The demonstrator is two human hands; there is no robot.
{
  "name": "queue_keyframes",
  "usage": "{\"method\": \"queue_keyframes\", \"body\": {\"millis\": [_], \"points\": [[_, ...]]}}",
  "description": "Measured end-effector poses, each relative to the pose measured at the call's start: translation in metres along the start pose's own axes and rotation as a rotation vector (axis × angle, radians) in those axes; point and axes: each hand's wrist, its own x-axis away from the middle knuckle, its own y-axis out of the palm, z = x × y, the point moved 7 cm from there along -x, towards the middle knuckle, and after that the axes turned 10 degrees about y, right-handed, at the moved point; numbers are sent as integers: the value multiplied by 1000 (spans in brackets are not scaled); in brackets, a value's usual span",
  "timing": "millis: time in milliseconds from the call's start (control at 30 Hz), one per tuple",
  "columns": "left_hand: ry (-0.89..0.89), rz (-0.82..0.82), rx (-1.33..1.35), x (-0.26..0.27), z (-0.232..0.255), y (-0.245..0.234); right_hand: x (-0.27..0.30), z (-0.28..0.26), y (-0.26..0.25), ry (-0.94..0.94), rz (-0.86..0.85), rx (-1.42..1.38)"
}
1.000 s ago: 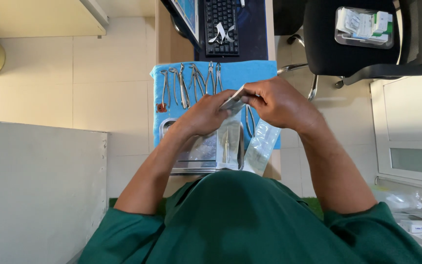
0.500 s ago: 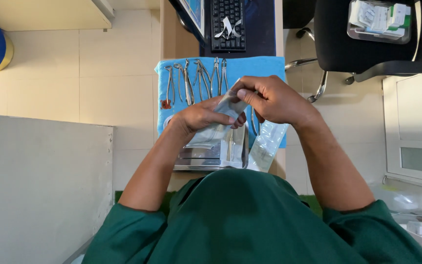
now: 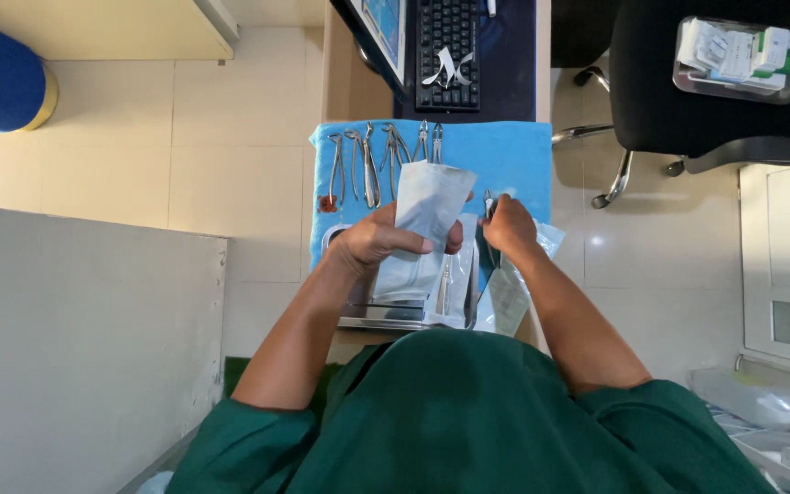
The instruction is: The person handles sterile pouches containing dental surgical instruments. They open the pouches by hand, remove the dental tools and a scalpel, and place them onto a metal tray on the workspace.
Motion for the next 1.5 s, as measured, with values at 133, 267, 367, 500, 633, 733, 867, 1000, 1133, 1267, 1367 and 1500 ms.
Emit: {"method": "queue_keyframes", "body": {"millis": [133,267,367,500,633,733,867,1000,1133,1267,1367,1500], "points": [[10,-36,-95,5,0,-3,3,-1,6,-63,164,-64],[21,-69,-146,5,9,7,-8,5,4,43,101,-51],[30,-34,-141,7,13,5,-18,18,0,75,90,-210],[22,30,-156,9,12,-1,-35,39,-7,58,-111,-1219],[25,33,-156,10,11,-2,-12,22,-79,37,-237,-1615],[9,37,-166,7,9,-2,12,-1,-133,47,-325,-1882],[-36,1,-203,3,1,-1,54,-46,-209,-212,-286,-1780],[-73,-34,-207,1,-9,1,108,-97,-279,-594,-222,-1665],[-105,-70,-144,2,-5,17,120,-123,-289,-698,-314,-1716],[-166,-63,-72,6,-3,30,118,-135,-290,-678,-259,-1711],[-167,-103,-68,4,-8,25,123,-141,-290,-653,-262,-1674],[-153,-125,-79,3,-11,24,130,-148,-289,-646,-325,-1643]]}}
